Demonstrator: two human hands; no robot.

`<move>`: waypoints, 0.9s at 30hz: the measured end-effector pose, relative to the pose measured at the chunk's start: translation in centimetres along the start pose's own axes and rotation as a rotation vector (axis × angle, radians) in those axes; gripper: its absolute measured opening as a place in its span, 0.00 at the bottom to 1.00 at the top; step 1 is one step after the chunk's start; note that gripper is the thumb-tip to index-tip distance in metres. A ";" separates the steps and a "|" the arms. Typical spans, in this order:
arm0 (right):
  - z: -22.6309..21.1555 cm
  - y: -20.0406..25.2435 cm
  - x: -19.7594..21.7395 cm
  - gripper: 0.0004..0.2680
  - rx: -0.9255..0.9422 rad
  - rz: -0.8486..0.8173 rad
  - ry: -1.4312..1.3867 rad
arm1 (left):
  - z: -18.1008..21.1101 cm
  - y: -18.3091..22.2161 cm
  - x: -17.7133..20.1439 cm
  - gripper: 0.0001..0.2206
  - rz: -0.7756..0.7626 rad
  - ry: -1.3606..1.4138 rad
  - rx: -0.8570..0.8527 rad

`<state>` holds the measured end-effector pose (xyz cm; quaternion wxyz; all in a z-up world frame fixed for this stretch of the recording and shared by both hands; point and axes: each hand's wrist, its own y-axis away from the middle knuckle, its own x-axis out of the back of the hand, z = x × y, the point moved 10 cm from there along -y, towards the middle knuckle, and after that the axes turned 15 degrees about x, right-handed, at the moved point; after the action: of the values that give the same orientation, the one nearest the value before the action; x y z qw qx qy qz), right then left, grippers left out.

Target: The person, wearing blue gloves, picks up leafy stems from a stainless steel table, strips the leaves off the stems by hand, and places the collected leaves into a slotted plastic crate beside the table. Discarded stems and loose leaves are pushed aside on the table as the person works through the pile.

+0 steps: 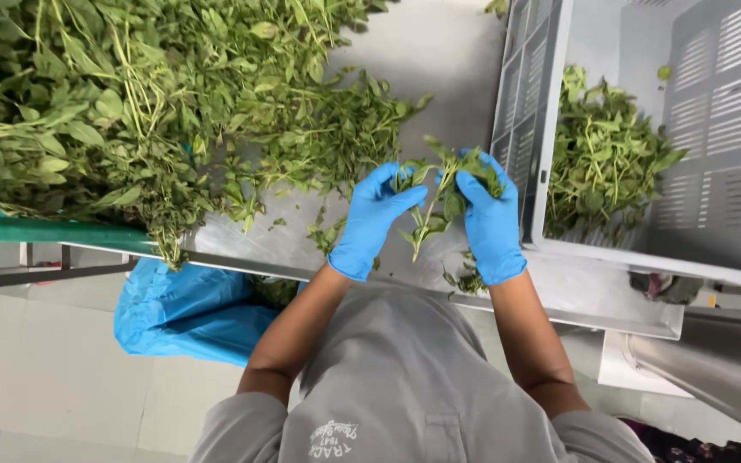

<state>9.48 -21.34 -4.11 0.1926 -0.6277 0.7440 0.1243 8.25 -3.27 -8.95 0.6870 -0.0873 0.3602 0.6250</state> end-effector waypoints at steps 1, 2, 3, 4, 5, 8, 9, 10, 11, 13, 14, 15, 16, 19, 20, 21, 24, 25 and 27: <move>0.0 -0.1 0.0 0.10 0.005 -0.006 0.001 | -0.2 -0.4 0.3 0.13 -0.003 0.002 -0.007; 0.1 -0.2 0.0 0.11 -0.003 -0.015 0.017 | -0.5 -0.7 0.6 0.12 -0.007 0.027 -0.019; 0.4 -0.1 0.1 0.13 -0.014 -0.020 0.033 | -0.8 -0.9 1.0 0.11 -0.010 0.053 -0.027; 0.4 -0.4 0.0 0.13 -0.012 -0.023 0.034 | -0.7 -1.2 1.1 0.11 -0.011 0.054 -0.030; 0.3 -0.3 0.1 0.12 -0.004 -0.018 0.025 | -0.6 -1.2 1.6 0.10 0.020 0.110 -0.044; 0.1 -0.1 0.0 0.11 -0.024 0.005 0.026 | -0.7 -1.4 2.6 0.08 0.061 0.173 -0.039; 0.0 -0.1 -0.1 0.12 -0.046 0.017 0.034 | -0.7 -1.6 2.8 0.07 0.067 0.179 -0.029; -0.2 0.0 -0.1 0.12 -0.050 0.024 0.035 | -0.9 -1.6 2.9 0.07 0.069 0.178 -0.021; -0.4 0.1 -1.4 0.15 -0.054 -0.082 0.035 | -0.8 -1.6 3.0 0.07 0.088 0.137 -0.026; 0.3 0.3 -1.8 0.18 -0.060 -0.184 0.033 | -0.8 -1.6 3.2 0.06 0.107 0.093 -0.026; 1.2 0.4 -1.8 0.20 -0.070 -0.241 -0.017 | -0.8 -1.6 3.4 0.07 0.120 0.110 -0.035; 2.0 0.5 -1.8 0.22 -0.078 -0.297 -0.067 | -0.8 -1.7 3.6 0.07 0.131 0.127 -0.043; 2.4 0.6 -1.8 0.22 -0.079 -0.293 -0.067 | -0.9 -1.7 3.7 0.07 0.131 0.126 -0.039; 3.3 0.4 -0.8 0.22 -0.104 -0.171 0.125 | -1.3 -2.1 4.6 0.07 0.218 0.081 -0.005; 3.3 0.6 -1.9 0.22 -0.105 -0.262 0.157 | -1.5 -2.2 4.7 0.08 0.235 0.047 -0.004; 3.3 0.9 -3.0 0.22 -0.107 -0.353 0.189 | -1.6 -2.3 4.9 0.08 0.251 0.015 -0.002; 3.0 0.2 -3.2 0.12 -0.080 -0.388 0.376 | -1.4 -2.4 5.0 0.09 0.175 0.081 -0.086; 1.4 0.0 -2.9 0.12 -0.092 -0.393 0.377 | -0.5 -1.9 5.4 0.09 0.186 0.087 -0.082; -6.9 -1.2 -3.9 0.06 0.521 -0.427 0.968 | 2.7 -0.8 5.3 0.04 0.129 -0.007 -0.168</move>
<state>10.25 -21.02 3.80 -0.0002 -0.6810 0.6102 -0.4049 9.84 2.31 -10.51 0.6368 -0.1190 0.3088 0.6964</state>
